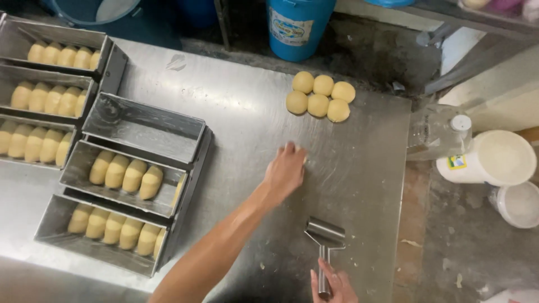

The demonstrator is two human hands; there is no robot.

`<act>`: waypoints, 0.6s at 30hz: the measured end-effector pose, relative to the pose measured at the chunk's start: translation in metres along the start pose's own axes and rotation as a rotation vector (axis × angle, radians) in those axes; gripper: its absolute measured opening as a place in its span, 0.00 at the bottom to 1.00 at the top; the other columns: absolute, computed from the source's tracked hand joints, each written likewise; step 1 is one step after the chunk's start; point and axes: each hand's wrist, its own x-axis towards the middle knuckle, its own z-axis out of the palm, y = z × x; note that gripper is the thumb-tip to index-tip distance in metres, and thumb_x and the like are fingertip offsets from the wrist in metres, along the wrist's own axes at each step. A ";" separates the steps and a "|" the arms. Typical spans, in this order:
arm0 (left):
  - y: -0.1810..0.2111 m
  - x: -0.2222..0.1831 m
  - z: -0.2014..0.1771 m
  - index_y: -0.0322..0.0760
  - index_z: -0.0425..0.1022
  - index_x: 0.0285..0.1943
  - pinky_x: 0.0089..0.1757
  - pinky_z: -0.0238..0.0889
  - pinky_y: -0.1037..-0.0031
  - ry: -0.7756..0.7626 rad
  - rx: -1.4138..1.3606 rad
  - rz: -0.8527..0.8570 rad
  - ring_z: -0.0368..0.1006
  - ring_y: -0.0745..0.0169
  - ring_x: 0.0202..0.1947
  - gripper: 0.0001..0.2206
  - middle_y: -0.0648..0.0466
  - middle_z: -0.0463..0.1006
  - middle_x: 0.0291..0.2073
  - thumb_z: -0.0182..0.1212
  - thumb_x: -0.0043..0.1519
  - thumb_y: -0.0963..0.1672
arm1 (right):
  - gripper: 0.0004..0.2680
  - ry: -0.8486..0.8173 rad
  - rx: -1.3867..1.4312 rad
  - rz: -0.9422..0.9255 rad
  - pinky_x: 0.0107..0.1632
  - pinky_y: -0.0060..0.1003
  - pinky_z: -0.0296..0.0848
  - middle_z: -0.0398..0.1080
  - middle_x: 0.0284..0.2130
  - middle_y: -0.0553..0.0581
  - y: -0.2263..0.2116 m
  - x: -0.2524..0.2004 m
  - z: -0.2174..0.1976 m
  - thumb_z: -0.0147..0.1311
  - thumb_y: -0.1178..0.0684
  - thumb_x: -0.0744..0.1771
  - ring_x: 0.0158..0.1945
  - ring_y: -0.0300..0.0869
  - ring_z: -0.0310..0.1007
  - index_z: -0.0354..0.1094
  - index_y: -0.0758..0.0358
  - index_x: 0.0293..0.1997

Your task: The recorder uses a rolling pin to flatten small portions of dough, rolls them up by hand into cylinders, and arranges them in metal loaf pans.

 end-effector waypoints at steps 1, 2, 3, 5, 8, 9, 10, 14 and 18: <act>0.007 -0.029 -0.016 0.37 0.73 0.57 0.49 0.70 0.52 -0.011 0.001 -0.017 0.68 0.34 0.55 0.17 0.40 0.69 0.55 0.60 0.57 0.38 | 0.17 -0.019 0.002 0.006 0.43 0.42 0.79 0.78 0.41 0.61 -0.034 0.010 -0.019 0.67 0.53 0.60 0.39 0.45 0.80 0.75 0.49 0.53; 0.014 -0.058 -0.031 0.37 0.72 0.57 0.49 0.69 0.51 0.002 0.008 -0.005 0.68 0.35 0.54 0.19 0.41 0.69 0.56 0.61 0.55 0.39 | 0.14 0.063 0.003 -0.173 0.43 0.43 0.77 0.75 0.39 0.63 -0.067 0.021 -0.036 0.66 0.54 0.58 0.41 0.50 0.77 0.74 0.53 0.46; 0.022 -0.088 -0.046 0.38 0.72 0.58 0.49 0.68 0.50 0.015 0.008 0.002 0.69 0.36 0.54 0.21 0.41 0.69 0.56 0.63 0.54 0.41 | 0.12 0.140 -0.001 -0.353 0.42 0.44 0.75 0.72 0.38 0.65 -0.099 0.032 -0.054 0.66 0.55 0.56 0.44 0.54 0.74 0.72 0.56 0.40; -0.017 -0.125 -0.009 0.42 0.70 0.62 0.54 0.64 0.49 -0.079 0.090 -0.071 0.66 0.37 0.59 0.22 0.43 0.67 0.60 0.62 0.57 0.43 | 0.10 0.108 0.101 -0.427 0.44 0.46 0.75 0.72 0.39 0.66 -0.124 0.044 -0.061 0.64 0.57 0.58 0.46 0.57 0.75 0.69 0.57 0.38; -0.037 -0.167 -0.003 0.44 0.63 0.70 0.61 0.52 0.46 -0.034 0.195 -0.065 0.55 0.32 0.68 0.27 0.40 0.59 0.68 0.60 0.59 0.47 | 0.08 0.054 0.280 -0.513 0.44 0.45 0.76 0.73 0.39 0.66 -0.105 0.043 -0.031 0.62 0.60 0.60 0.46 0.58 0.78 0.64 0.58 0.34; -0.039 -0.171 -0.007 0.41 0.58 0.74 0.64 0.44 0.43 0.085 0.218 0.028 0.46 0.25 0.72 0.32 0.36 0.53 0.72 0.59 0.58 0.50 | 0.07 0.038 0.345 -0.502 0.42 0.43 0.78 0.74 0.37 0.63 -0.087 0.043 -0.015 0.61 0.61 0.61 0.44 0.55 0.80 0.64 0.59 0.32; -0.045 -0.168 -0.004 0.41 0.58 0.74 0.64 0.44 0.43 0.095 0.209 0.035 0.46 0.25 0.72 0.32 0.36 0.53 0.72 0.59 0.58 0.50 | 0.07 0.044 0.334 -0.511 0.42 0.43 0.78 0.74 0.37 0.63 -0.084 0.054 -0.004 0.61 0.61 0.61 0.44 0.55 0.80 0.64 0.59 0.32; -0.064 -0.213 0.034 0.30 0.48 0.79 0.70 0.32 0.52 -0.077 0.240 0.099 0.38 0.50 0.78 0.34 0.46 0.47 0.78 0.45 0.68 0.54 | 0.06 0.131 0.598 -0.495 0.50 0.47 0.81 0.72 0.31 0.55 -0.088 0.049 0.005 0.56 0.63 0.69 0.36 0.42 0.77 0.60 0.68 0.36; -0.087 -0.230 0.050 0.28 0.47 0.77 0.69 0.25 0.54 -0.095 0.305 0.125 0.37 0.49 0.77 0.37 0.46 0.47 0.77 0.40 0.66 0.57 | 0.13 0.061 0.860 -0.298 0.45 0.43 0.81 0.68 0.20 0.52 -0.147 0.071 -0.005 0.47 0.63 0.71 0.26 0.37 0.72 0.61 0.65 0.24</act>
